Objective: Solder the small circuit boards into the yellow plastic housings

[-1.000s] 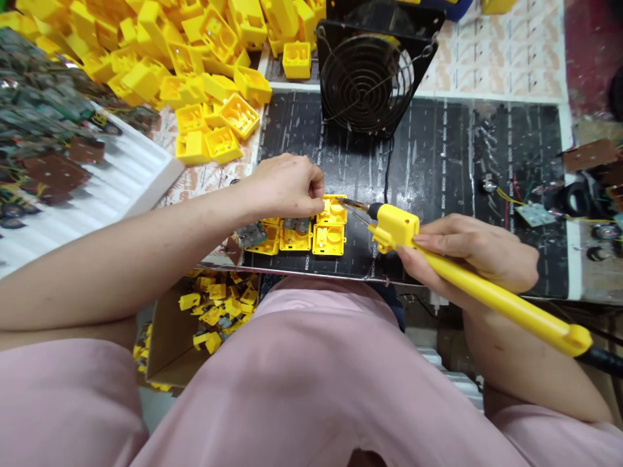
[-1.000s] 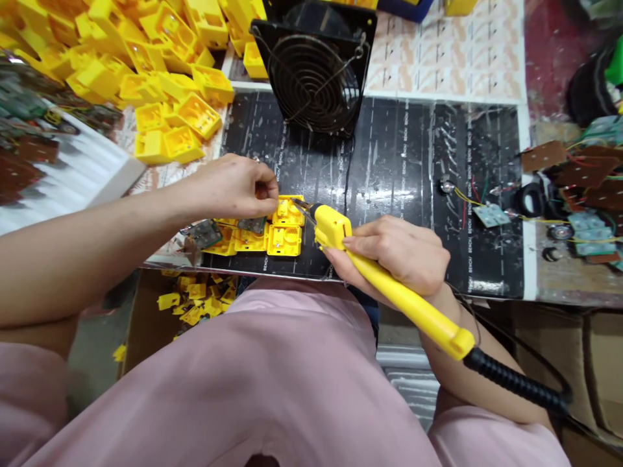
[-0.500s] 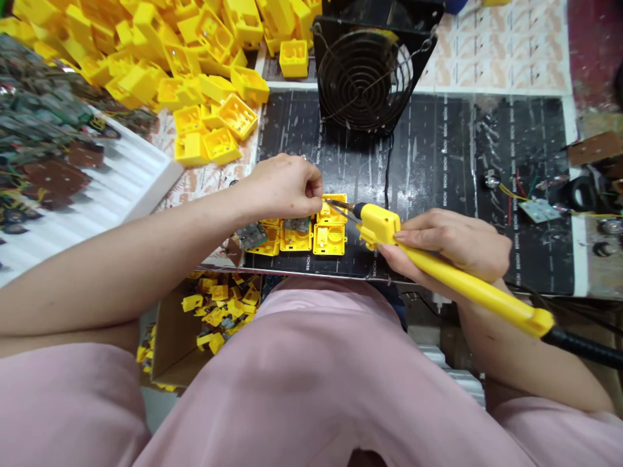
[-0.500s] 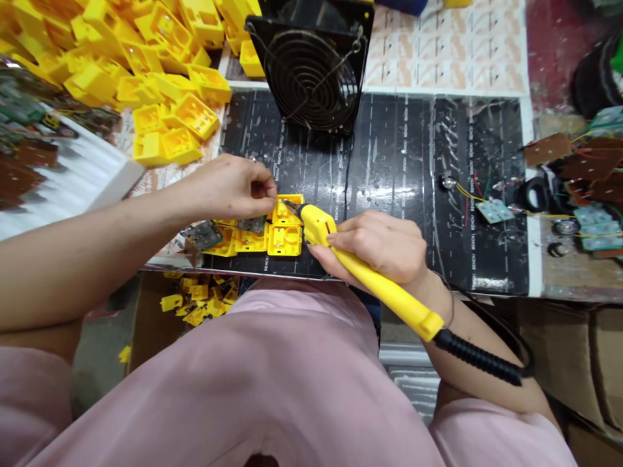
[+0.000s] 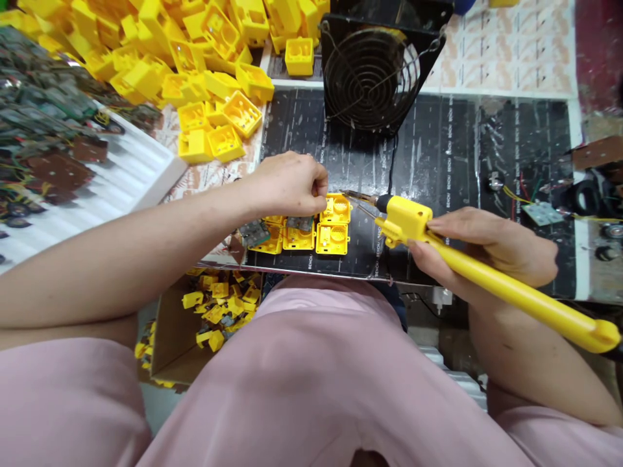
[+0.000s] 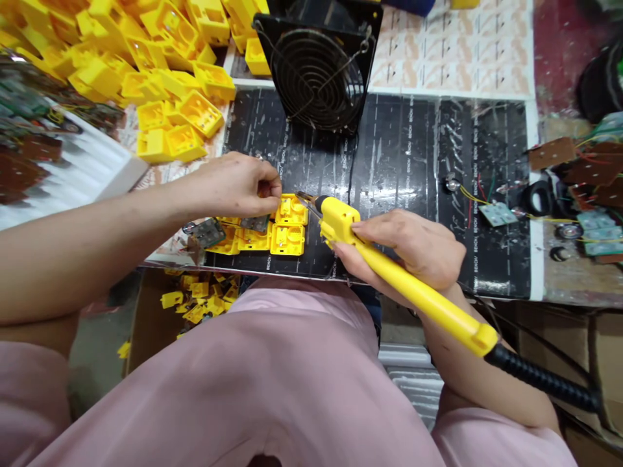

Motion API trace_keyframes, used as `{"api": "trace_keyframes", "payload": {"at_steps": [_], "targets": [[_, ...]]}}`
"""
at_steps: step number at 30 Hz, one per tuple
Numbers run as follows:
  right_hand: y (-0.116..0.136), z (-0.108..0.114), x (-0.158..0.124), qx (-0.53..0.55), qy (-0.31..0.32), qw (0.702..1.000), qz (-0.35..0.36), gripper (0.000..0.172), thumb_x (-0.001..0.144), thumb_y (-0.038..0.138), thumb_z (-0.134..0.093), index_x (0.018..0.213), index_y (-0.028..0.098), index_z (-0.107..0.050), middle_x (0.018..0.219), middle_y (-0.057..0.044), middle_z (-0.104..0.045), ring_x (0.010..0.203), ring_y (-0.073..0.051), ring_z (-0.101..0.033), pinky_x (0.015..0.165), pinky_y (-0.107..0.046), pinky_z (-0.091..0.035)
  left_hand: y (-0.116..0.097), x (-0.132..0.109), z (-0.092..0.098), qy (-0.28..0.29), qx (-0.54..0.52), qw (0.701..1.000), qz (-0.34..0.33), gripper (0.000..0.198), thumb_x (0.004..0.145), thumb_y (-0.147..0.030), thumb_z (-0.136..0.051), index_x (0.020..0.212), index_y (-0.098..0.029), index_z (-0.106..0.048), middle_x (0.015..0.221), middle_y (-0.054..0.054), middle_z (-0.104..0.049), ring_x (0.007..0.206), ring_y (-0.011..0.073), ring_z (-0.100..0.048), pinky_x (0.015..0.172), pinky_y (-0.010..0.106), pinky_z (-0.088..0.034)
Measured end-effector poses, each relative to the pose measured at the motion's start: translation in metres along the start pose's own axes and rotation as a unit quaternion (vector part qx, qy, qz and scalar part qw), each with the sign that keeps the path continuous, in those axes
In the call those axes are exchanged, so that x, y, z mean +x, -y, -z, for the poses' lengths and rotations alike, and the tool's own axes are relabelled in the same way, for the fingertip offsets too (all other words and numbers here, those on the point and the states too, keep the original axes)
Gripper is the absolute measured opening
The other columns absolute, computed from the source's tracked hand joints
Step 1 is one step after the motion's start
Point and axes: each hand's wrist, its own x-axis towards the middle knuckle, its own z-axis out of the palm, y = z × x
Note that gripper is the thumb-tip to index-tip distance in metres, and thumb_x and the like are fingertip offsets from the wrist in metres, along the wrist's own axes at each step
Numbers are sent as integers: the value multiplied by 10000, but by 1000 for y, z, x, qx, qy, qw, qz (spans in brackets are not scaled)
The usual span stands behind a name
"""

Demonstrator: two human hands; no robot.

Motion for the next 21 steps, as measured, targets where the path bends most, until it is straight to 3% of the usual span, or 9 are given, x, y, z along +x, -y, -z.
{"api": "trace_keyframes", "payload": {"at_steps": [4, 8, 11, 15, 18, 21], "targets": [[4, 2, -4, -39, 6, 999, -19, 546, 953, 306, -884, 1460, 384, -697, 1114, 2, -867, 758, -204, -826, 686, -338, -717, -8, -2, 4, 18, 2, 1000, 24, 128, 813, -238, -636, 842, -213, -758, 790, 6, -710, 895, 240, -750, 850, 333, -525], [6, 6, -11, -45, -4, 998, -48, 694, 936, 287, -900, 1554, 449, -628, 1177, 13, -862, 815, -225, -842, 750, -366, -741, -2, -7, 2, -7, -27, 999, 24, 172, 817, -305, -706, 929, -200, -784, 873, 20, -742, 965, 271, -757, 926, 368, -549], [6, 7, -16, -26, -11, 995, -95, 553, 950, 325, -888, 1463, 419, -704, 1175, 1, -861, 822, -237, -841, 724, -389, -735, 16, -15, -5, -64, -109, 992, 8, 316, 832, -394, -710, 1054, -190, -804, 984, 45, -789, 986, 252, -750, 960, 358, -561], [6, 3, -12, 29, -76, 991, -106, 305, 916, 314, -920, 1195, 365, -807, 971, 3, -855, 756, -238, -821, 624, -374, -696, 33, -25, -19, -97, -233, 967, -26, 323, 898, -421, -605, 1006, -194, -808, 972, 47, -819, 913, 201, -742, 910, 306, -570], [4, 1, -5, 69, -54, 996, -35, 286, 857, 257, -963, 1079, 347, -808, 818, 31, -823, 673, -213, -799, 534, -311, -647, 31, -27, -25, -93, -182, 977, -52, 281, 906, -403, -604, 941, -212, -807, 956, 37, -829, 956, 216, -737, 1041, 369, -533], [4, 4, -1, 28, -2, 999, -35, 291, 894, 301, -937, 1154, 343, -812, 899, 13, -853, 667, -209, -800, 536, -311, -650, 23, -28, -25, -100, -72, 989, -77, 261, 946, -370, -590, 923, -234, -811, 1004, 24, -832, 1078, 241, -711, 1212, 471, -393]]}}
